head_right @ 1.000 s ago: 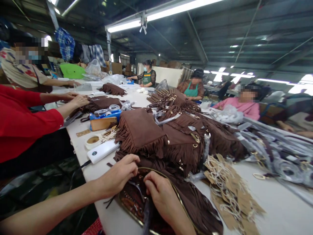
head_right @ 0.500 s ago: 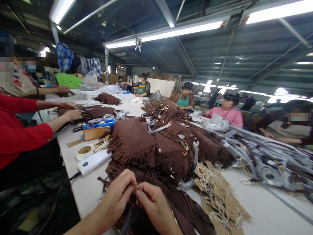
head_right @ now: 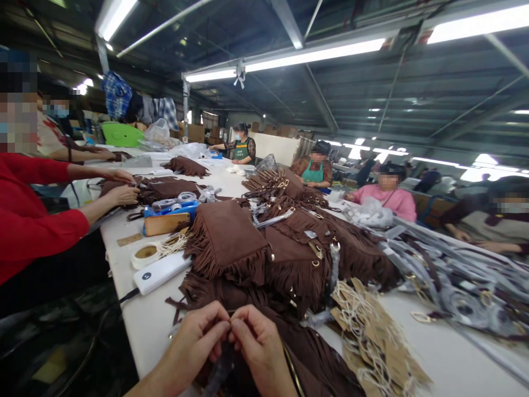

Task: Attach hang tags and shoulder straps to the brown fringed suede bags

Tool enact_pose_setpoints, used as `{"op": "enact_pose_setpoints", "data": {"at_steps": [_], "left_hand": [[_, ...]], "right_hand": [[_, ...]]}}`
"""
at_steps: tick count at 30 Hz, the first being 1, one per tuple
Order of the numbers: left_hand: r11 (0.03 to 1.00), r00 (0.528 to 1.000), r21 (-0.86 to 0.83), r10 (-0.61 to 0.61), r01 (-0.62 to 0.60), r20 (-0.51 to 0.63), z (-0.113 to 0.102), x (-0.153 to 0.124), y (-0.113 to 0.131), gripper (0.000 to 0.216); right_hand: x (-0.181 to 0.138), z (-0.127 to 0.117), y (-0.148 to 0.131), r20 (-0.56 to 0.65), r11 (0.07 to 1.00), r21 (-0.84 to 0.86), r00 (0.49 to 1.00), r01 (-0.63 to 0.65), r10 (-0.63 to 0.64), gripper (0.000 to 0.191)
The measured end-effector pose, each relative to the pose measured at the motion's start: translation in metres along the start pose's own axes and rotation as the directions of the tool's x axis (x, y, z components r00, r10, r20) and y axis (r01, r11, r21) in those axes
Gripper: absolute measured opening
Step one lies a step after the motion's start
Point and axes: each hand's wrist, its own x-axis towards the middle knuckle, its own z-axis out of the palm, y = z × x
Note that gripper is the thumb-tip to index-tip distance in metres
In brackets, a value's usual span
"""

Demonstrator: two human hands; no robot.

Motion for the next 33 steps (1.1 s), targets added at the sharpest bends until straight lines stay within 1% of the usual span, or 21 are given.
{"op": "enact_pose_setpoints", "data": {"at_steps": [3,6,9,12,15,17,20,22,24,26,30,33], "left_hand": [[1.0,1.0,0.015,-0.013,0.013,-0.023,-0.003,0.001,0.0,0.018],[0.999,1.0,0.029,-0.024,0.025,-0.019,-0.005,0.001,0.001,0.019],[0.991,0.995,-0.091,-0.096,0.098,0.025,-0.009,0.001,0.002,0.021],[0.961,0.981,-0.211,-0.16,0.179,0.106,-0.013,0.001,0.004,0.026],[0.946,0.972,-0.239,-0.189,0.218,0.139,-0.017,0.002,0.005,0.028],[0.963,0.98,-0.197,-0.162,0.182,0.112,-0.018,0.002,0.006,0.024],[0.998,0.999,-0.038,-0.043,0.044,0.034,-0.017,0.0,0.009,0.019],[0.998,1.0,0.057,0.013,-0.013,0.015,-0.017,-0.002,0.011,0.018],[0.994,0.999,0.106,0.017,-0.02,0.03,-0.016,-0.003,0.012,0.018],[0.991,0.999,0.131,0.007,-0.013,0.044,-0.016,-0.003,0.012,0.017],[0.988,0.999,0.154,0.005,-0.011,0.04,-0.014,-0.003,0.011,0.017],[0.987,0.999,0.155,0.035,-0.041,0.04,-0.012,-0.003,0.01,0.015]], "right_hand": [[0.0,0.003,-0.001,-0.009,0.985,0.142,0.995,-0.101,0.103,0.046],[-0.002,0.004,-0.002,-0.003,0.966,0.215,0.989,-0.146,0.15,0.049],[-0.002,0.001,0.0,-0.024,0.961,0.233,0.987,-0.147,0.157,0.048],[-0.002,-0.002,0.003,-0.037,0.959,0.24,0.986,-0.152,0.165,0.046],[-0.002,-0.003,0.003,-0.05,0.959,0.248,0.987,-0.138,0.155,0.044],[-0.003,-0.004,0.003,-0.065,0.961,0.248,0.988,-0.123,0.143,0.042],[-0.003,-0.004,0.003,-0.063,0.955,0.264,0.985,-0.136,0.158,0.04],[-0.004,-0.005,0.003,-0.06,0.949,0.279,0.983,-0.148,0.172,0.042],[-0.005,-0.004,0.004,-0.072,0.953,0.269,0.984,-0.141,0.166,0.044],[-0.006,-0.004,0.004,-0.082,0.969,0.218,0.987,-0.119,0.139,0.042],[-0.006,-0.004,0.001,-0.062,0.999,0.033,0.997,-0.043,0.045,0.038],[-0.006,-0.005,0.0,-0.053,0.998,-0.066,0.998,0.014,-0.018,0.036]]}}
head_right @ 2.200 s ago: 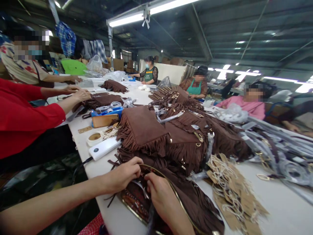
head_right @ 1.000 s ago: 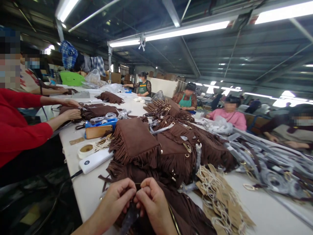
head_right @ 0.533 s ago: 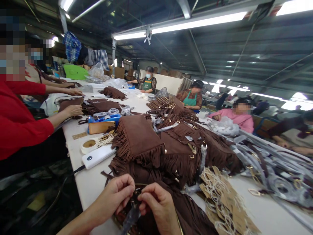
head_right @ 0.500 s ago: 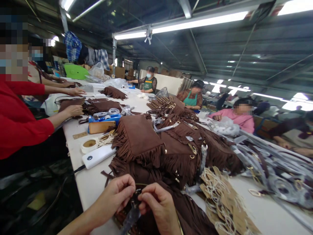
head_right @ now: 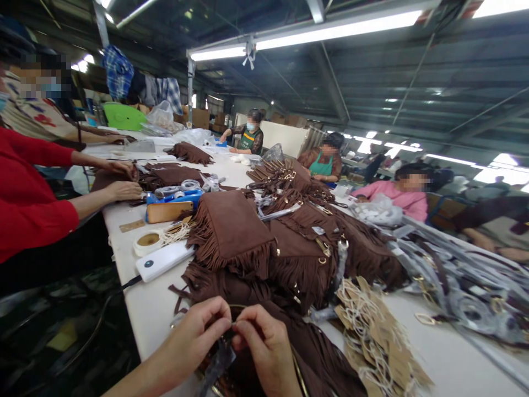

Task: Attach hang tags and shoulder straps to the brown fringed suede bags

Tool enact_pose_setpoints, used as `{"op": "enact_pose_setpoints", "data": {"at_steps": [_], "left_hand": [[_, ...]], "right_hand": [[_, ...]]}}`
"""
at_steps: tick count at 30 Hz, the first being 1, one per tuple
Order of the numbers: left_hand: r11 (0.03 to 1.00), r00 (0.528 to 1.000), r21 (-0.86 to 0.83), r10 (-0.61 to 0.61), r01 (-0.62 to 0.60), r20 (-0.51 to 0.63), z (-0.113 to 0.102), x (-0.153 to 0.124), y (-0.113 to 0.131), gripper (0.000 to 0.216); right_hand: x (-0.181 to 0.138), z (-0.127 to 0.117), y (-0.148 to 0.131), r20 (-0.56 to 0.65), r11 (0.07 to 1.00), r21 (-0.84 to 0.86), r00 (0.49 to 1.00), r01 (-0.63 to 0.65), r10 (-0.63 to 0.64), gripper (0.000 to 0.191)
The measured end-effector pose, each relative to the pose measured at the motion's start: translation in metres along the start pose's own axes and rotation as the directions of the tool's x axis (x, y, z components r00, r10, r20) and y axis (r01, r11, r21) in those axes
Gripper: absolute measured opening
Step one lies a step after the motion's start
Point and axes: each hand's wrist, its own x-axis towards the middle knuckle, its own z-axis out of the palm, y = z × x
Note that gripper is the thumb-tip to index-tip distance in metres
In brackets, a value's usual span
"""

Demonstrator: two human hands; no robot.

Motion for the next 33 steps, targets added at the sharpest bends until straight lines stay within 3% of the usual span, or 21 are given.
{"op": "enact_pose_setpoints", "data": {"at_steps": [4,10,16,26,33], "left_hand": [[0.996,0.996,0.042,0.083,-0.081,-0.038,0.003,0.0,-0.002,0.017],[0.997,0.992,-0.039,0.063,-0.068,-0.11,0.002,0.002,-0.004,0.016],[0.998,0.996,-0.042,0.034,-0.038,-0.084,0.001,0.002,-0.006,0.015],[1.0,0.997,0.005,0.031,-0.03,-0.065,0.003,0.001,0.001,0.015],[0.999,0.998,0.028,0.017,-0.016,-0.055,0.003,0.0,0.002,0.016]], "right_hand": [[0.0,0.002,0.002,0.004,1.0,0.019,1.0,-0.017,0.017,0.033],[-0.001,0.005,0.005,0.113,0.889,0.429,0.986,-0.158,0.12,0.04],[-0.001,0.002,0.008,0.048,0.94,0.307,0.989,-0.147,0.138,0.04],[0.0,0.004,0.007,-0.044,0.977,0.208,0.998,0.042,-0.033,0.028],[-0.002,0.002,0.012,-0.024,0.98,0.191,0.997,-0.062,0.068,0.033]]}}
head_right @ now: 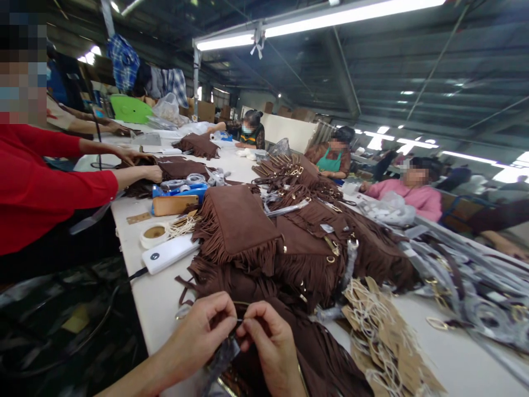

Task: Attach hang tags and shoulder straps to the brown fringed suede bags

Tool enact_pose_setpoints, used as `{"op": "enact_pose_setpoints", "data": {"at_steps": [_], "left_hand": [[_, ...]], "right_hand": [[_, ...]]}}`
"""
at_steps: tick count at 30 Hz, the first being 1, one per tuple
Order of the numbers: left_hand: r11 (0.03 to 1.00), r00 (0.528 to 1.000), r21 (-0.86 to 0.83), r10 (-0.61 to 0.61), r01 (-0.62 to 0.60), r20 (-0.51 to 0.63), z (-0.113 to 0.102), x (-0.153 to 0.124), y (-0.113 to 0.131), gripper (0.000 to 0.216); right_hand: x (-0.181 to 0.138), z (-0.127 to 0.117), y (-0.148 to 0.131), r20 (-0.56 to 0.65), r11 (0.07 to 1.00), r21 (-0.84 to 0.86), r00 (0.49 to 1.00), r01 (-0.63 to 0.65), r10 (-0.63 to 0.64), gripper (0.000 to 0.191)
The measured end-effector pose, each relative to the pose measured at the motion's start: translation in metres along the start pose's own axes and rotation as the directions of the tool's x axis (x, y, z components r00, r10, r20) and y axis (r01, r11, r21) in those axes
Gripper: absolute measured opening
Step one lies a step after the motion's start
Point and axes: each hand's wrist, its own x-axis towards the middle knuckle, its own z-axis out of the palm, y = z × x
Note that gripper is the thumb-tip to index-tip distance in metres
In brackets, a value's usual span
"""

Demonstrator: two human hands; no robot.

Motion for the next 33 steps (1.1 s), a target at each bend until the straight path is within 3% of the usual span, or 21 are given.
{"op": "enact_pose_setpoints", "data": {"at_steps": [10,20,33], "left_hand": [[1.0,1.0,0.023,0.003,-0.003,0.01,-0.001,0.001,0.0,0.017],[0.999,0.999,0.047,0.027,-0.028,0.031,-0.005,-0.001,-0.002,0.017],[0.993,0.997,0.109,0.025,-0.032,0.069,-0.005,-0.003,-0.003,0.017]], "right_hand": [[0.001,0.002,0.006,-0.013,0.997,0.05,0.999,-0.05,0.051,0.038],[-0.002,0.002,0.01,-0.091,0.998,0.041,0.995,0.044,-0.04,0.036],[0.001,-0.003,0.013,-0.055,0.997,-0.025,0.996,0.067,-0.068,0.031]]}}
